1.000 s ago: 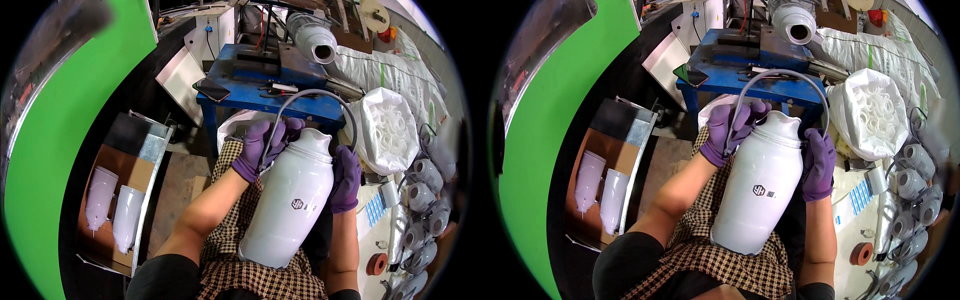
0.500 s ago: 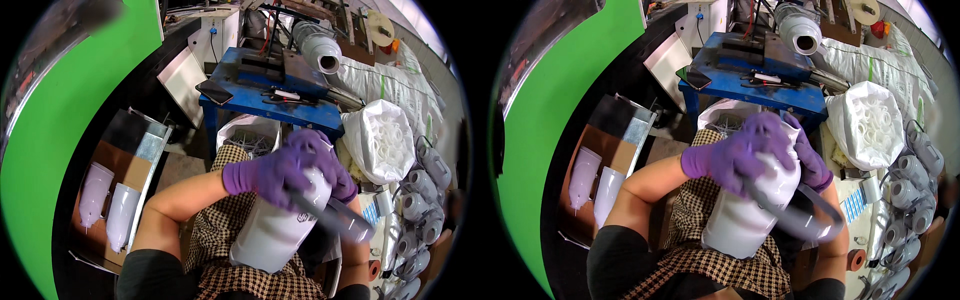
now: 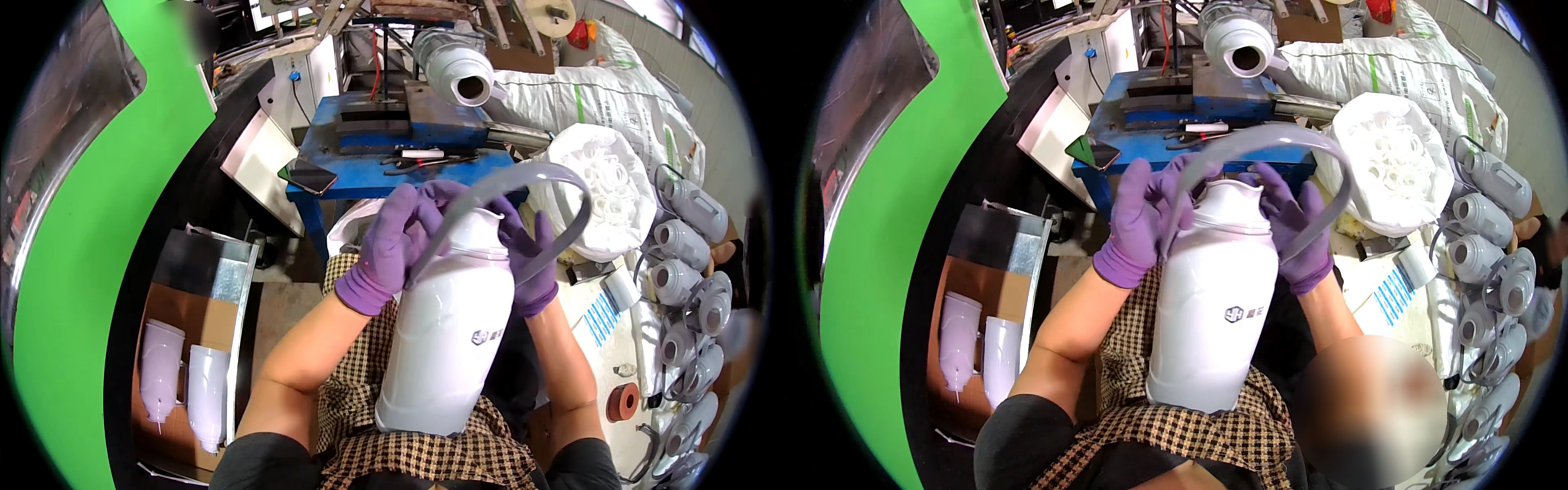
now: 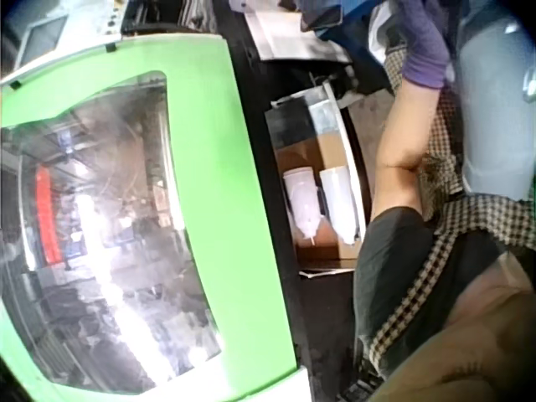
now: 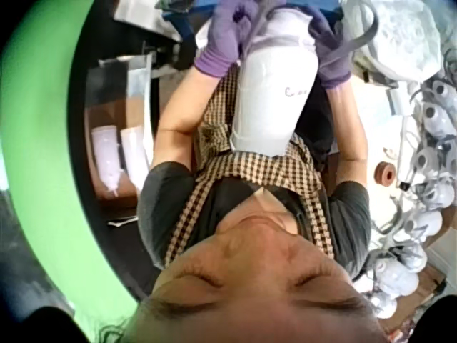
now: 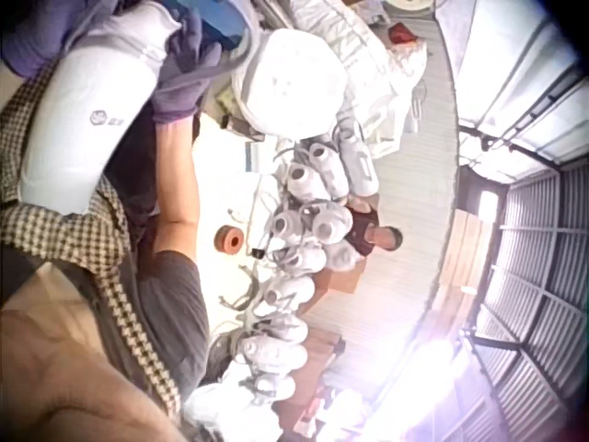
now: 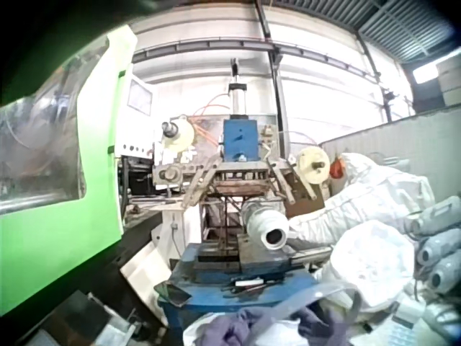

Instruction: The person assembles white plastic sprayers by inserting a grey hose into the nozzle, placing a white cap inside the opening, and attaching a handle to the side. The person repeats this process for multiple units, placing finished sprayers on the table.

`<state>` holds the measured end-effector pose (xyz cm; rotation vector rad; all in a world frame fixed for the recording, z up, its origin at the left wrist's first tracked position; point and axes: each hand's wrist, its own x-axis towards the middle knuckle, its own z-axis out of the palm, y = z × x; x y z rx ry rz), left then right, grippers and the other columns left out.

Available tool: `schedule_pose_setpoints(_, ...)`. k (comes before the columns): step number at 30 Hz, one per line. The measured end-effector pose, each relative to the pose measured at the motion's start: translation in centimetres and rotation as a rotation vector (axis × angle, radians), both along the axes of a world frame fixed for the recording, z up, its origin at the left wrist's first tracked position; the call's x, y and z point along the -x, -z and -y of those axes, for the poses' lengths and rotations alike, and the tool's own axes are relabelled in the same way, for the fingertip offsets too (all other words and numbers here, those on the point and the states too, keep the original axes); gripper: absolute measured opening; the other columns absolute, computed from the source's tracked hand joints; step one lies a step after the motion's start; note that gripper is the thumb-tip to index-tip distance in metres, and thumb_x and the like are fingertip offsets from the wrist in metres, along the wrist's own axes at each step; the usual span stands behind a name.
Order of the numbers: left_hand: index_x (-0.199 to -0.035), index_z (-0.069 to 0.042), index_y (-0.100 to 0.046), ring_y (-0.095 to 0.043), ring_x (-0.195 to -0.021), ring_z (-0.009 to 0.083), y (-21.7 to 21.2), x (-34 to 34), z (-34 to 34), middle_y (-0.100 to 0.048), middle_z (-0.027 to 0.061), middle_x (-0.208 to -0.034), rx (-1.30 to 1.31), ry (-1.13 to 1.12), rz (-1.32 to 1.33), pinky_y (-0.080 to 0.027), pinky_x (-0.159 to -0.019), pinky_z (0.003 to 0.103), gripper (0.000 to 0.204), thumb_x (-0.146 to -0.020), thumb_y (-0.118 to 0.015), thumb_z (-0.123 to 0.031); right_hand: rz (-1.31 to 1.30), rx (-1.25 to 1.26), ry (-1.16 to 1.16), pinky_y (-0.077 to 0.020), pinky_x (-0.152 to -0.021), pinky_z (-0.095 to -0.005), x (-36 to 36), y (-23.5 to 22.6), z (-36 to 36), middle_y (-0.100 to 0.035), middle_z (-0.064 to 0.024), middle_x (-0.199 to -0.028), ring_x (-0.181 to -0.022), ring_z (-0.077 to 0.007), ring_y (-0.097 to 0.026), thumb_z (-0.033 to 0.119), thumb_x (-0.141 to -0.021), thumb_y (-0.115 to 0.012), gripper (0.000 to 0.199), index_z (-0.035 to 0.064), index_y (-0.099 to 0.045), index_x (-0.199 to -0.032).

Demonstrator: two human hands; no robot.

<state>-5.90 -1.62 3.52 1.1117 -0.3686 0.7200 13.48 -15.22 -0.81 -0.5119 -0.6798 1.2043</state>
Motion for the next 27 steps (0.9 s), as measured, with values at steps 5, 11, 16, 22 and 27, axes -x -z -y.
schedule_pose_setpoints(5, -0.138, 0.002, -0.049, -0.053, -0.131, 0.0244, 3.1, -3.6, -4.0, -0.057, 0.0165, -0.140, -0.125, 0.053, -0.207, -0.038, -0.115, 0.038, 0.072, -0.100, -0.045, -0.060, -0.066, -0.323, 0.153, -0.0266, -0.122, -0.0458, 0.9, 0.4, 0.5, -0.049, -0.0185, -0.147, -0.142, -0.0325, -0.041, 0.077, -0.088, -0.051, 0.098, 0.0063, -0.037, -0.154)
schedule_pose_setpoints(11, -0.132, 0.001, -0.062, -0.062, -0.117, 0.0212, 4.7, -3.1, -4.7, -0.065, 0.0128, -0.128, -0.326, -0.080, -0.449, -0.046, -0.103, 0.033, 0.052, -0.099, -0.056, -0.038, 0.760, -0.141, 0.555, -0.0486, -0.084, -0.0246, 1.1, -2.0, 1.6, -0.062, -0.0043, -0.114, -0.096, -0.0090, -0.059, 0.008, -0.092, -0.066, 0.054, 0.0015, -0.049, -0.144)
schedule_pose_setpoints(16, -0.125, 0.000, -0.066, -0.062, -0.112, 0.0209, 6.0, -4.1, -3.2, -0.066, 0.0104, -0.124, -0.222, -0.105, -0.411, -0.047, -0.101, 0.034, 0.048, -0.093, -0.063, -0.034, 0.536, -0.044, 0.404, -0.0405, -0.051, -0.0213, 0.6, -1.8, 2.5, -0.057, 0.0006, -0.073, -0.051, -0.0057, -0.047, 0.014, -0.099, -0.053, 0.030, -0.0048, -0.062, -0.121)
schedule_pose_setpoints(22, -0.121, 0.004, -0.066, -0.066, -0.102, 0.0218, 5.0, -4.8, -1.1, -0.069, 0.0136, -0.116, -0.091, -0.046, -0.412, -0.052, -0.094, 0.034, 0.054, -0.090, -0.064, -0.040, 0.484, -0.083, 0.251, -0.0504, -0.075, -0.0208, -0.8, -2.5, 5.1, -0.066, -0.0023, -0.098, -0.083, -0.0039, -0.060, 0.014, -0.095, -0.066, 0.029, -0.0011, -0.069, -0.121)
schedule_pose_setpoints(27, -0.119, 0.005, -0.067, -0.068, -0.100, 0.0224, 4.6, -5.5, -0.9, -0.070, 0.0145, -0.113, -0.171, -0.091, -0.441, -0.053, -0.091, 0.033, 0.051, -0.095, -0.056, -0.040, 0.419, -0.066, 0.373, -0.0508, -0.077, -0.0212, 0.3, -1.9, 4.8, -0.068, -0.0017, -0.098, -0.086, -0.0057, -0.063, 0.011, -0.093, -0.071, 0.031, -0.0016, -0.069, -0.121)
